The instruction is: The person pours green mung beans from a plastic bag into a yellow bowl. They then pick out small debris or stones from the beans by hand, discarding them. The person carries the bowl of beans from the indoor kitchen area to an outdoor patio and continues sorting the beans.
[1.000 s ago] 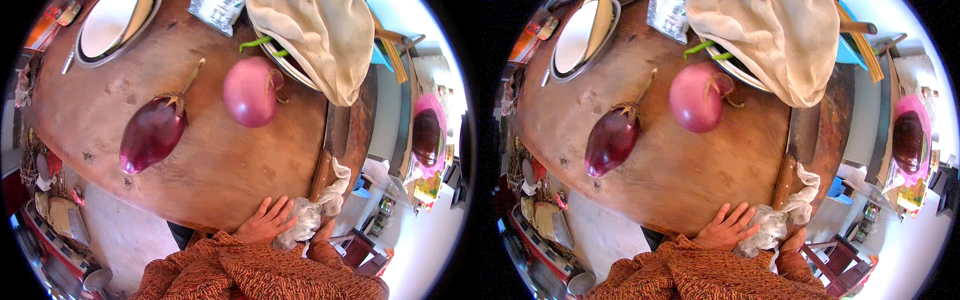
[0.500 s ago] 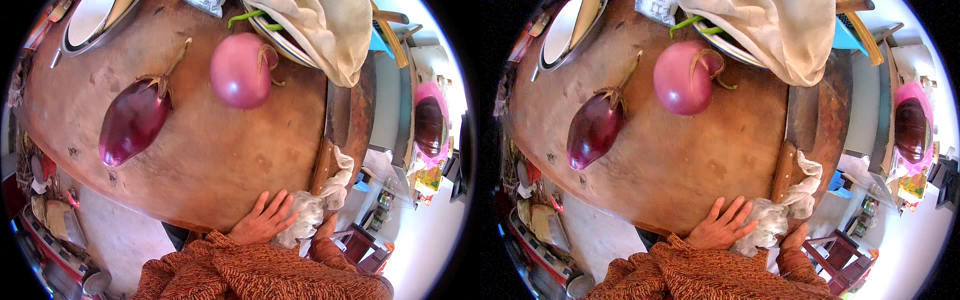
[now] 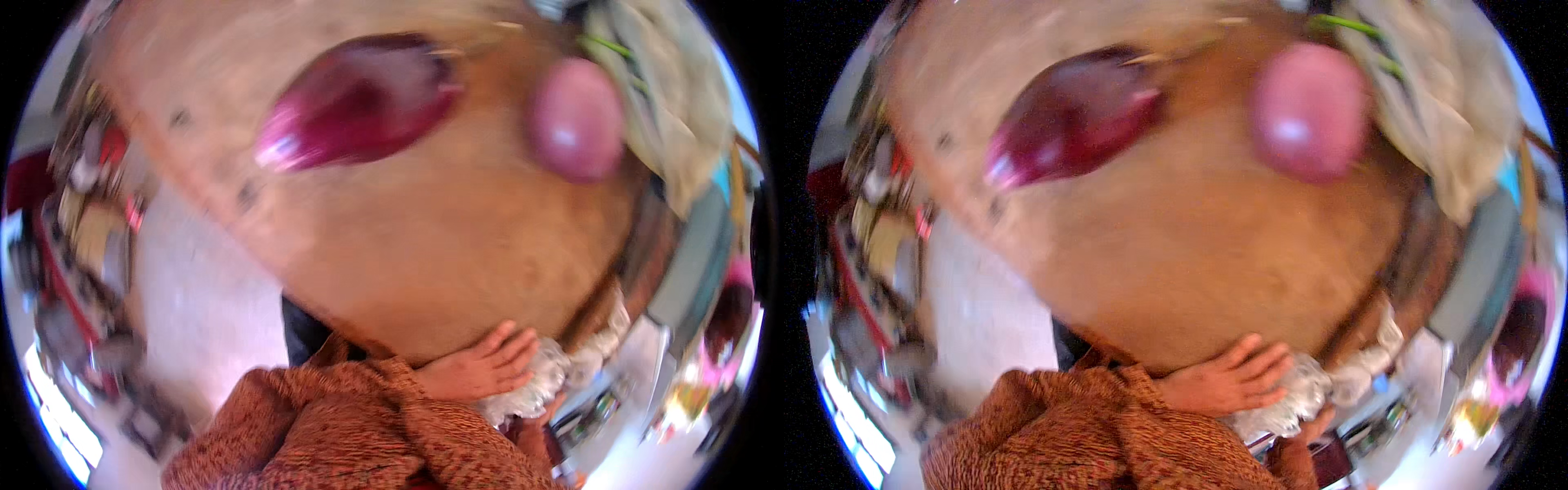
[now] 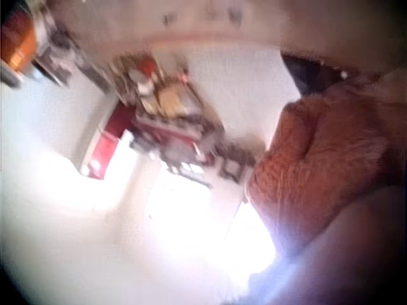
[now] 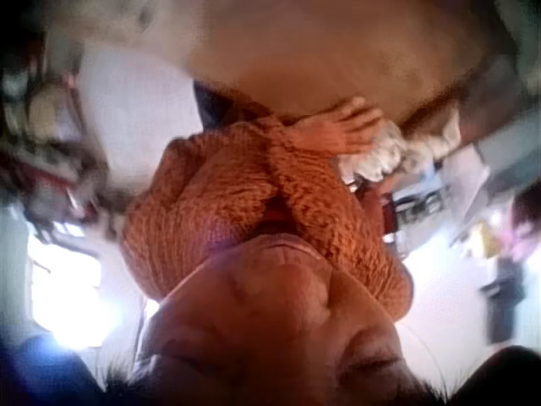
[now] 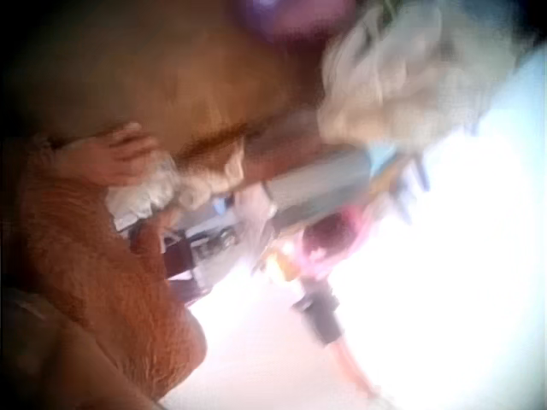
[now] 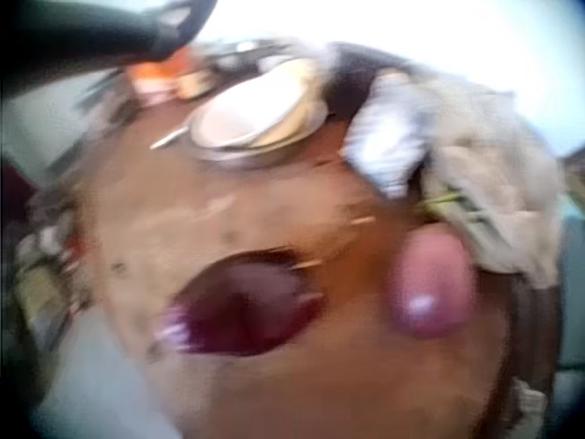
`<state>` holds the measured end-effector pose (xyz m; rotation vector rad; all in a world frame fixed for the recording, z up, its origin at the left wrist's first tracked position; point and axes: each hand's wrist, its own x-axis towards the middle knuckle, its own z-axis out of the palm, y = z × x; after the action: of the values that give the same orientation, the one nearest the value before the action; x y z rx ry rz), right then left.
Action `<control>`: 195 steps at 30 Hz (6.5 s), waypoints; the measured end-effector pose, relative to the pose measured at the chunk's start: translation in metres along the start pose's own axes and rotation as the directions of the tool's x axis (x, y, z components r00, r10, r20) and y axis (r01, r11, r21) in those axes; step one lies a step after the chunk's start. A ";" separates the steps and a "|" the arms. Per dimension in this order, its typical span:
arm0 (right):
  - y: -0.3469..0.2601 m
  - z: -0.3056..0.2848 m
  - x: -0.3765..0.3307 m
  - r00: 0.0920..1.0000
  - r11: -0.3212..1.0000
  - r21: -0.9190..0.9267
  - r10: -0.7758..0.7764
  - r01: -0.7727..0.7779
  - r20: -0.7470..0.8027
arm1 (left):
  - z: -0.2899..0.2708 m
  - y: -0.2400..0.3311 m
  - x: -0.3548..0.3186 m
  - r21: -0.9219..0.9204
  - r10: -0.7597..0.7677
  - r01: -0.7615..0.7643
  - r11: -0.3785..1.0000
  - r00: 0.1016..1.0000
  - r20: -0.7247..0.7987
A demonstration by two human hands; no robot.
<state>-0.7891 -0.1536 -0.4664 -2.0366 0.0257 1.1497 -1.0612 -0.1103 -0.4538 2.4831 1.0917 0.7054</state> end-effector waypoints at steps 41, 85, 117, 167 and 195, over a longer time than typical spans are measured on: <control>0.126 -0.098 -0.034 0.788 0.768 -0.221 -0.524 0.601 0.324 | 0.017 0.126 -0.138 -0.004 0.114 -0.127 0.992 0.903 -0.415; 0.036 -0.075 -0.228 -0.234 -0.369 -0.093 -0.743 0.925 0.627 | -0.026 0.184 -0.097 -0.894 -0.703 -0.174 0.412 0.563 -0.434; 0.000 0.033 -0.192 -0.116 0.004 0.181 -0.752 0.984 0.649 | -0.324 -0.033 -0.040 0.123 -0.346 0.629 0.768 0.568 -0.747; -0.003 0.110 -0.168 -0.084 -0.029 0.085 -0.635 0.996 0.768 | -0.340 -0.236 0.031 0.654 -0.042 0.537 0.533 0.789 -0.614; 0.005 0.104 -0.178 -0.078 -0.039 0.069 -0.639 0.997 0.765 | -0.351 -0.238 -0.121 0.636 -0.191 0.695 0.336 0.711 -0.677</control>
<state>-0.9707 -0.1510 -0.3686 -1.2353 -2.0436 0.7267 -1.4688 -0.0108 -0.3187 2.3962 2.8907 0.6975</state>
